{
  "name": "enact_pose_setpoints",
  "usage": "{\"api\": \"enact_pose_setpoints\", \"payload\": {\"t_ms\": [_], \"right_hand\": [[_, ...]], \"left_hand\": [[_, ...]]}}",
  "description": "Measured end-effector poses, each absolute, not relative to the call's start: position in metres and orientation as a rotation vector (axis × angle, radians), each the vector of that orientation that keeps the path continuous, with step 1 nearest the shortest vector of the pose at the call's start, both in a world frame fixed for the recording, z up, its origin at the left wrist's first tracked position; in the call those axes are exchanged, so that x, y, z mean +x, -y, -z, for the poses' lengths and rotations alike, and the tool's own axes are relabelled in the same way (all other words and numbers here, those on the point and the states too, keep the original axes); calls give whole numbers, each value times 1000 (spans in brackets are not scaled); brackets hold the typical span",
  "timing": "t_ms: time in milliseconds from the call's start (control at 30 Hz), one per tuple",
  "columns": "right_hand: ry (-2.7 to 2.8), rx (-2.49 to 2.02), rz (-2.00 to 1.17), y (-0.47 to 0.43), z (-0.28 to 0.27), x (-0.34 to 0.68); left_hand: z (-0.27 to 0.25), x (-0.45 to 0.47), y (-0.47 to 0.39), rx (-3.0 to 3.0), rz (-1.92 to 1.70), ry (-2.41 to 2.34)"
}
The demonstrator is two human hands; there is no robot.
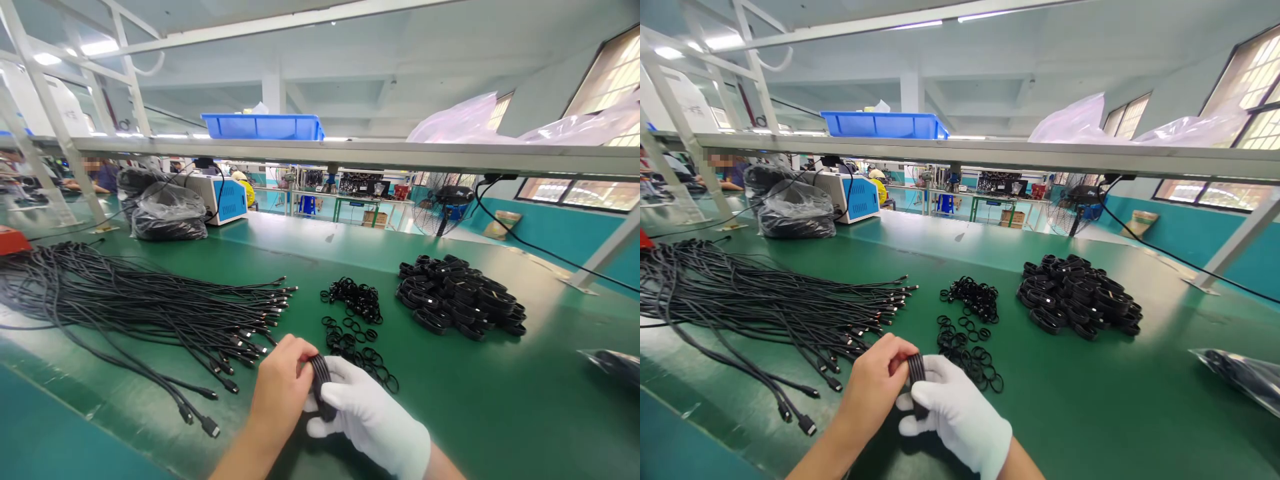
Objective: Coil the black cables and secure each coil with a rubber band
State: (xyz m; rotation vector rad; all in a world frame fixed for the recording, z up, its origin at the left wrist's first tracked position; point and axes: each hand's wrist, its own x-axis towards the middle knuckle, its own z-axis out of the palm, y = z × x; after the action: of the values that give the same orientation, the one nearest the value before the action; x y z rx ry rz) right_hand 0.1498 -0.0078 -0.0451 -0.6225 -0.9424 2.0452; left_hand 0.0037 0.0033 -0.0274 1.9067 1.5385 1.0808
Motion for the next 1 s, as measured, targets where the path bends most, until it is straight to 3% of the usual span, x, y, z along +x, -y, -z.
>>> {"api": "enact_pose_setpoints", "payload": {"t_ms": [300, 500, 700, 833, 1000], "right_hand": [[634, -387, -2438, 5, 43, 153], [875, -582, -2192, 9, 49, 147], [1175, -1152, -1769, 13, 31, 140], [1153, -1138, -1708, 12, 24, 142], [1184, -1164, -1514, 7, 17, 149]], "left_hand": [[22, -27, -18, 1427, -821, -826], [32, -24, -20, 1401, -899, -866], [36, -25, -22, 1362, -1054, -977], [43, -33, -28, 1223, -1213, -1137], [43, -35, -29, 1296, -1130, -1248]]}}
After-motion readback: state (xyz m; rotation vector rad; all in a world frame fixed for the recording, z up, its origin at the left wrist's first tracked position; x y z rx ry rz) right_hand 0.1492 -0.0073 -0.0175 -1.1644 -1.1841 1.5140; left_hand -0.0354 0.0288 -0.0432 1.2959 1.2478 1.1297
